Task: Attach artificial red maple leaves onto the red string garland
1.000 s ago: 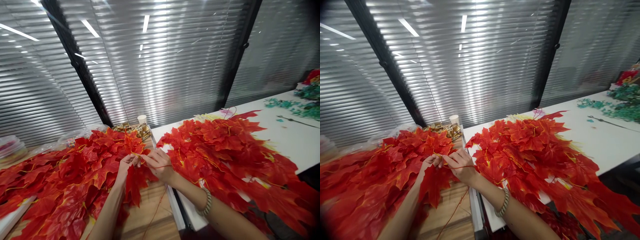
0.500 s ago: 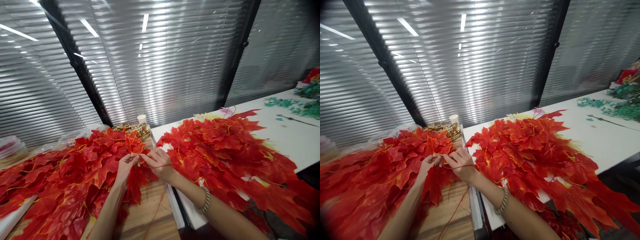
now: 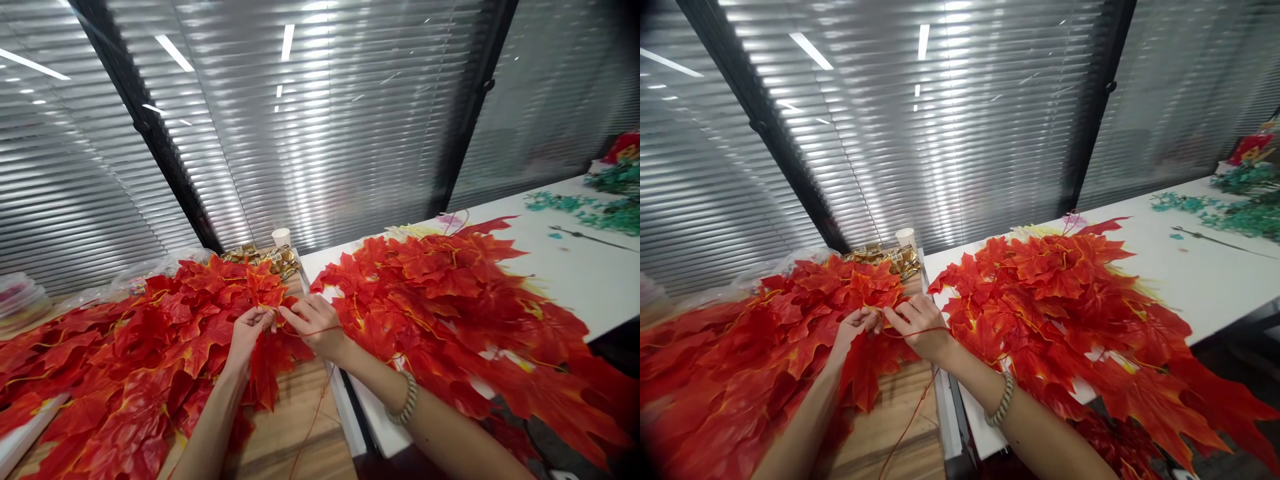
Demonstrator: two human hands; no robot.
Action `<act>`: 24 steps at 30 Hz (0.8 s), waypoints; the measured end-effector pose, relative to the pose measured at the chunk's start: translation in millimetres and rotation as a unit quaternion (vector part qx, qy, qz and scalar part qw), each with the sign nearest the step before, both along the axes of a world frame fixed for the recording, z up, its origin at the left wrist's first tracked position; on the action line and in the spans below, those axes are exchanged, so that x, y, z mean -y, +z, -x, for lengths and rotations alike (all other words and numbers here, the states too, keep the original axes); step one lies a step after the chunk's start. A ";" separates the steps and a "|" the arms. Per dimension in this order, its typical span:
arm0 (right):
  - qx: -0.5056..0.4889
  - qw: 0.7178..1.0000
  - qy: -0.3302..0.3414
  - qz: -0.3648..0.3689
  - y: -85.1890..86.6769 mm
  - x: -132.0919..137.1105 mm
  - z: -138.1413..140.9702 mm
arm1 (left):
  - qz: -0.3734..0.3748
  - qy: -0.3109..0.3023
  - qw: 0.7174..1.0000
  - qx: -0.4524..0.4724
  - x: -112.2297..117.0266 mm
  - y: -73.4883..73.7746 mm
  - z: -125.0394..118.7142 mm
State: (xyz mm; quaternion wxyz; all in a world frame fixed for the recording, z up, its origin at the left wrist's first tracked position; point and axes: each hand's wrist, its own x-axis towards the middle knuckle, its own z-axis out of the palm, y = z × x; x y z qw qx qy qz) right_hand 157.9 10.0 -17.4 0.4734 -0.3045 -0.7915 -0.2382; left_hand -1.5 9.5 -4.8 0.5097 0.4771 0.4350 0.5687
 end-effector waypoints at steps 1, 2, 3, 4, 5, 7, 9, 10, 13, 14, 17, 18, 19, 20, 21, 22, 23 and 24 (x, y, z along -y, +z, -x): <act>0.001 1.000 0.000 0.001 0.3 0.1 -0.2 | 0.000 0.002 1.000 0.000 0.0 0.3 -0.2; 0.003 1.000 0.002 0.001 0.5 0.2 -0.4 | -0.001 0.004 1.000 -0.001 0.1 0.7 -0.5; 0.006 1.000 0.004 0.002 0.8 0.3 -0.6 | -0.002 0.006 1.000 -0.002 0.3 1.4 -0.9; 0.008 1.000 0.005 0.002 1.1 0.5 -0.7 | -0.002 0.009 1.000 -0.004 0.5 2.1 -1.5; 0.008 1.000 0.006 0.002 1.3 0.6 -0.8 | -0.001 0.012 1.000 -0.007 0.9 2.9 -2.0; 0.007 1.000 0.003 0.003 1.5 0.7 -1.0 | 0.000 0.016 1.000 -0.011 1.7 4.1 -2.9; 0.008 1.000 0.002 -0.001 1.4 0.6 -1.1 | -0.006 0.019 1.000 -0.009 2.7 4.5 -3.3; 0.010 1.000 0.002 -0.004 1.2 0.4 -1.0 | -0.010 0.019 1.000 -0.008 3.1 4.4 -3.3; 0.006 1.000 0.003 -0.010 0.5 -0.2 -0.9 | -0.009 0.015 1.000 -0.003 4.1 4.4 -2.9; 0.005 1.000 0.001 -0.010 0.3 -0.4 -0.8 | -0.006 0.015 1.000 -0.001 4.5 4.8 -3.1; 0.016 1.000 -0.005 -0.013 0.5 -0.6 -1.0 | -0.006 0.027 1.000 0.003 6.3 7.9 -5.0; 0.019 1.000 -0.006 -0.015 0.8 -0.6 -1.1 | -0.007 0.033 0.999 0.001 7.0 9.2 -6.1; 0.021 1.000 -0.006 -0.016 1.1 -0.5 -1.2 | -0.006 0.038 0.999 -0.003 7.6 10.2 -7.2; 0.021 1.000 -0.006 -0.017 1.3 -0.3 -1.3 | -0.004 0.044 0.999 -0.007 8.3 10.9 -8.2; 0.018 1.000 -0.006 -0.016 1.3 -0.2 -1.2 | -0.002 0.049 0.999 -0.011 8.9 11.1 -9.2; 0.016 1.000 -0.004 -0.014 1.1 -0.1 -0.9 | -0.001 0.055 0.998 -0.012 9.4 11.0 -9.9; 0.014 1.000 -0.001 -0.011 0.7 0.0 -0.4 | -0.001 0.061 0.998 -0.011 9.8 10.5 -10.6; 0.014 1.000 0.004 -0.005 0.0 0.2 0.3 | -0.001 0.069 0.998 -0.010 10.2 10.0 -11.0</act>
